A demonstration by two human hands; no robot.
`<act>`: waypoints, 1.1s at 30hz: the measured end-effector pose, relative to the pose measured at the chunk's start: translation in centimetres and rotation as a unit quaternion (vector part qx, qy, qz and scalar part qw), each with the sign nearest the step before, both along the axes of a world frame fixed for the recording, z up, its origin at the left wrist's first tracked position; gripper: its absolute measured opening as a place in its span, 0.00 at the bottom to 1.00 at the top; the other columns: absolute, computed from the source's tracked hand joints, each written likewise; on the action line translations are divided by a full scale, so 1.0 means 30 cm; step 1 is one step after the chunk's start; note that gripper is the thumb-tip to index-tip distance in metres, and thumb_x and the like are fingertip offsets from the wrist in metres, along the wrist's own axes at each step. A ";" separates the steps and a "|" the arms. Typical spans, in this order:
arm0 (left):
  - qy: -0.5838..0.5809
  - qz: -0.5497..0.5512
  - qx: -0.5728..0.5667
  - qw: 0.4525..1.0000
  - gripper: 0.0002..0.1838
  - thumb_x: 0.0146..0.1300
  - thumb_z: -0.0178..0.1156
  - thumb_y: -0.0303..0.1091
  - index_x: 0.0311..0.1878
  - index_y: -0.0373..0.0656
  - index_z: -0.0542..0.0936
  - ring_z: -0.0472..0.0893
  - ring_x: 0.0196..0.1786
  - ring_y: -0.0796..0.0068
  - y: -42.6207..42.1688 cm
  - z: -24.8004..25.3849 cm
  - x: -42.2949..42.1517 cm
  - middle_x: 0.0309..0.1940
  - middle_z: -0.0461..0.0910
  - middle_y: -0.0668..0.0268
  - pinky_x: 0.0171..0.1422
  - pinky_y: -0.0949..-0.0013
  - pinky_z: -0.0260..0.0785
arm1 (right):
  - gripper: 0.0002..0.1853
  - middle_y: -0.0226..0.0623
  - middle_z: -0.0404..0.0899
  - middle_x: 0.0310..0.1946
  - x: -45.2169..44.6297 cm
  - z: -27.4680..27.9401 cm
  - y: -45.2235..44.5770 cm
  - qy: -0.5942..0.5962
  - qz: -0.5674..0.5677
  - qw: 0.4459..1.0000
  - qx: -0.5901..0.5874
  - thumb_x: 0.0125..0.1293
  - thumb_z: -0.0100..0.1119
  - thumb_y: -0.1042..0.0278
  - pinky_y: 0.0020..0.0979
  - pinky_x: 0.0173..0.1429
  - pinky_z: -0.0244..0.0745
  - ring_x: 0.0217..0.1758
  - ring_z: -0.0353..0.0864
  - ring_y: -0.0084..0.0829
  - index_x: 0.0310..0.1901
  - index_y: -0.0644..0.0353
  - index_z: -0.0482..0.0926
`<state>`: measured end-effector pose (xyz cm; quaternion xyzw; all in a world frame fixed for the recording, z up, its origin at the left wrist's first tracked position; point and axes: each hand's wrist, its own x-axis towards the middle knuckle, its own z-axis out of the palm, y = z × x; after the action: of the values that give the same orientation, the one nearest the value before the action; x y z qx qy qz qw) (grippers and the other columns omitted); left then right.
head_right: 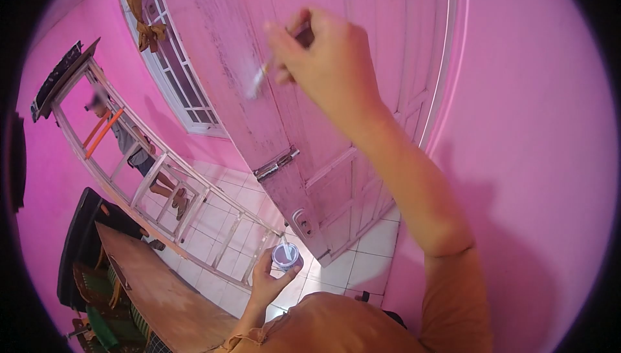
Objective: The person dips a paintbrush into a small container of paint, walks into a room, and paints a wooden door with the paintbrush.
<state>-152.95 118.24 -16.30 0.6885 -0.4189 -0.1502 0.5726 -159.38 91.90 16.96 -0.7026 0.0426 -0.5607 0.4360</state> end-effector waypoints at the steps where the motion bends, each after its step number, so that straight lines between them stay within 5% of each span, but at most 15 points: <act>1: 0.000 0.000 0.003 1.000 0.31 0.57 0.84 0.40 0.58 0.34 0.83 0.86 0.56 0.62 0.001 0.002 0.000 0.52 0.86 0.56 0.64 0.61 0.76 | 0.16 0.36 0.87 0.24 -0.007 0.034 0.006 -0.032 0.015 0.999 -0.006 0.74 0.72 0.61 0.24 0.30 0.81 0.24 0.85 0.20 0.34 0.64 0.79; 5: -0.007 0.008 0.006 1.000 0.31 0.57 0.83 0.40 0.58 0.35 0.83 0.86 0.56 0.62 0.008 0.003 -0.003 0.53 0.86 0.56 0.64 0.61 0.76 | 0.17 0.35 0.87 0.25 -0.056 0.067 0.039 -0.038 -0.004 0.999 -0.023 0.73 0.73 0.59 0.25 0.28 0.81 0.24 0.86 0.19 0.34 0.63 0.80; 13: -0.025 0.011 -0.006 1.000 0.31 0.56 0.83 0.39 0.58 0.34 0.82 0.86 0.55 0.62 0.017 0.006 0.006 0.51 0.86 0.57 0.63 0.62 0.77 | 0.18 0.33 0.86 0.21 0.012 -0.247 0.063 0.131 0.035 0.991 -0.011 0.71 0.76 0.59 0.24 0.26 0.78 0.22 0.85 0.19 0.33 0.64 0.79; 20: -0.025 0.012 -0.005 1.000 0.30 0.56 0.83 0.39 0.58 0.34 0.82 0.87 0.55 0.62 0.018 0.001 0.013 0.51 0.86 0.56 0.62 0.62 0.77 | 0.16 0.32 0.85 0.20 0.007 -0.124 0.102 -0.039 -0.011 0.998 -0.054 0.71 0.76 0.65 0.23 0.25 0.75 0.21 0.83 0.16 0.32 0.63 0.78; 24: -0.034 0.021 -0.006 0.999 0.30 0.56 0.83 0.39 0.57 0.34 0.82 0.87 0.54 0.62 0.019 0.012 0.008 0.50 0.86 0.57 0.62 0.62 0.77 | 0.16 0.32 0.84 0.20 -0.042 -0.201 0.121 0.115 -0.011 0.993 -0.039 0.71 0.76 0.64 0.22 0.25 0.74 0.21 0.82 0.16 0.32 0.63 0.78; 27: -0.040 0.015 0.000 0.999 0.30 0.56 0.83 0.39 0.57 0.35 0.83 0.87 0.55 0.62 0.019 0.031 0.007 0.50 0.86 0.57 0.62 0.62 0.77 | 0.16 0.32 0.85 0.20 0.025 -0.276 0.109 0.123 0.015 0.992 -0.028 0.70 0.77 0.64 0.23 0.26 0.74 0.20 0.82 0.18 0.32 0.62 0.78; 33: -0.028 0.007 -0.010 1.000 0.29 0.56 0.83 0.39 0.57 0.35 0.83 0.87 0.54 0.62 0.023 0.018 0.018 0.50 0.86 0.58 0.61 0.62 0.77 | 0.17 0.33 0.84 0.20 0.022 -0.162 0.122 -0.022 0.000 0.999 -0.042 0.69 0.78 0.64 0.24 0.25 0.74 0.20 0.82 0.19 0.32 0.63 0.78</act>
<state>-152.41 118.92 -15.77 0.6898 -0.4315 -0.1228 0.5682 -158.73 95.56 12.09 -0.7077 0.0093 -0.5778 0.4065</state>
